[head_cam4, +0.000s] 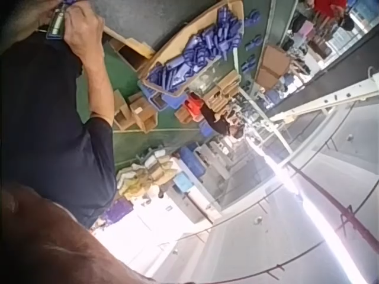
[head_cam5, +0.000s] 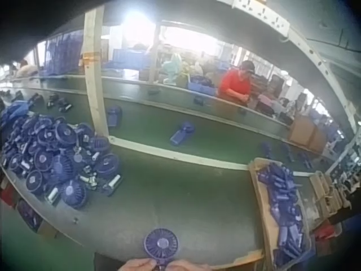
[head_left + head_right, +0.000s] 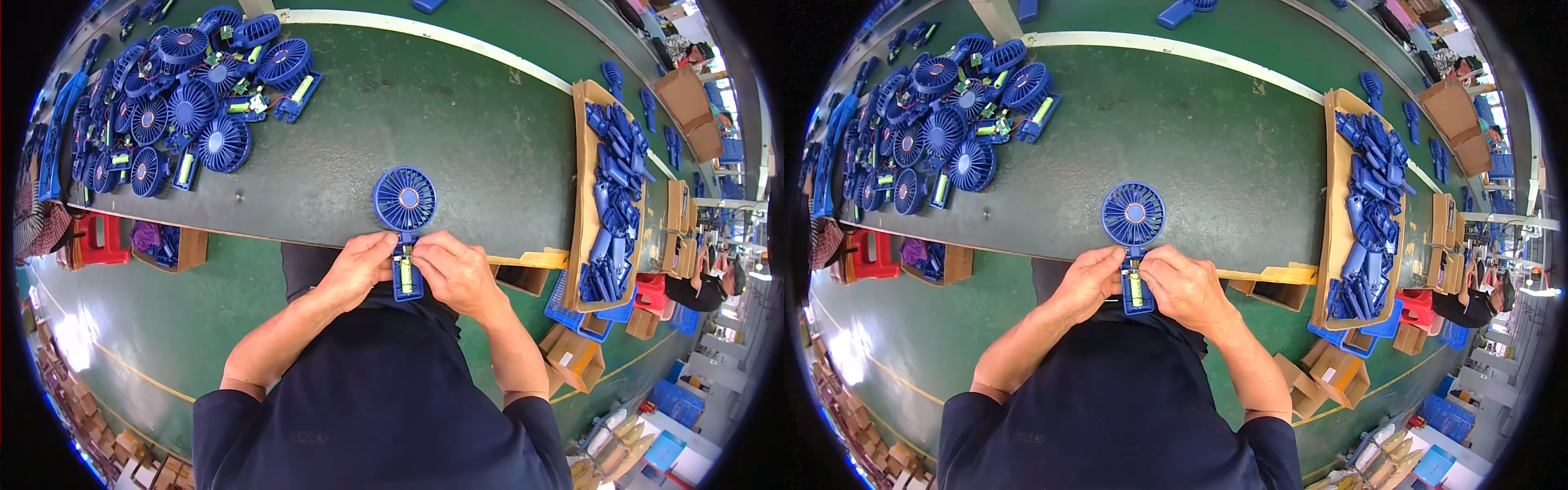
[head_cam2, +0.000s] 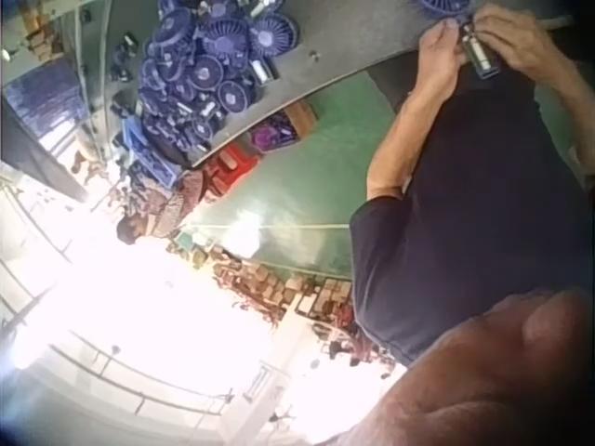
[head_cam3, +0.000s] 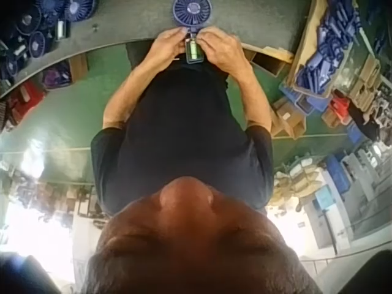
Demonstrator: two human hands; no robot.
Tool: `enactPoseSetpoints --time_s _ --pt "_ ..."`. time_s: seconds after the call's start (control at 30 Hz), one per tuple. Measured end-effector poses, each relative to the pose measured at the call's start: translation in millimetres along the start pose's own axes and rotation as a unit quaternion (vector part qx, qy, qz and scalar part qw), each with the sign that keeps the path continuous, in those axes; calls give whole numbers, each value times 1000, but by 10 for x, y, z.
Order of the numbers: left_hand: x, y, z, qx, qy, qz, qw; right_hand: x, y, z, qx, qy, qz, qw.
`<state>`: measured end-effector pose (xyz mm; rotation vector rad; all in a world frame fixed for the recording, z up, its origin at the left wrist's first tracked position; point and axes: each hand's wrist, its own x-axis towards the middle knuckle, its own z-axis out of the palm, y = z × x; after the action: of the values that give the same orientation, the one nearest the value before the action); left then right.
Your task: The person assembles portable electric fans by fitting internal circuit boards and batteries into fan housings, snapping on handle casings, and placing the assembled fans onto a conveyor belt.
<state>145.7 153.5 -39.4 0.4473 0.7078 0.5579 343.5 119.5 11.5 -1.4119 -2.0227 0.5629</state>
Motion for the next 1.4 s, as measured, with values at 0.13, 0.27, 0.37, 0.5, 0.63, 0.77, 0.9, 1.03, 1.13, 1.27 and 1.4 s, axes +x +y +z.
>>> enactPoseSetpoints --time_s 0.13,0.27,0.37,0.5,0.63,0.77,0.9,1.03,1.13,1.27,1.4 --pt "23 -9 -32 -18 -7 4 1000 66 -9 -9 12 6 -6 1000" --pt "46 -76 -68 -23 -2 15 1000 115 6 -11 -13 3 -15 1000" --pt "49 -71 -46 -23 1 13 1000 129 -5 -27 -26 -17 -18 999" --pt "36 -40 -19 -22 8 6 1000 159 -27 -62 -55 -30 -26 998" --pt "48 -77 -45 -25 -5 16 1000 169 -23 -71 -76 -48 -33 995" --pt "35 -47 -1 -21 4 18 1000 161 -8 -74 -96 -69 -40 992" --pt "38 -48 -21 -20 -2 17 1000 171 -27 -74 -128 -79 -59 987" --pt "39 -43 -28 -22 -3 18 1000 184 -67 -66 -154 -89 -77 981" --pt "41 -13 -23 -28 -12 7 1000 178 -42 -56 -144 -98 -81 981" --pt "31 23 24 28 -3 9 1000 182 -33 -52 -151 -108 -84 979" --pt "49 -3 -3 114 1 7 993 125 184 13 -29 -57 -65 996"
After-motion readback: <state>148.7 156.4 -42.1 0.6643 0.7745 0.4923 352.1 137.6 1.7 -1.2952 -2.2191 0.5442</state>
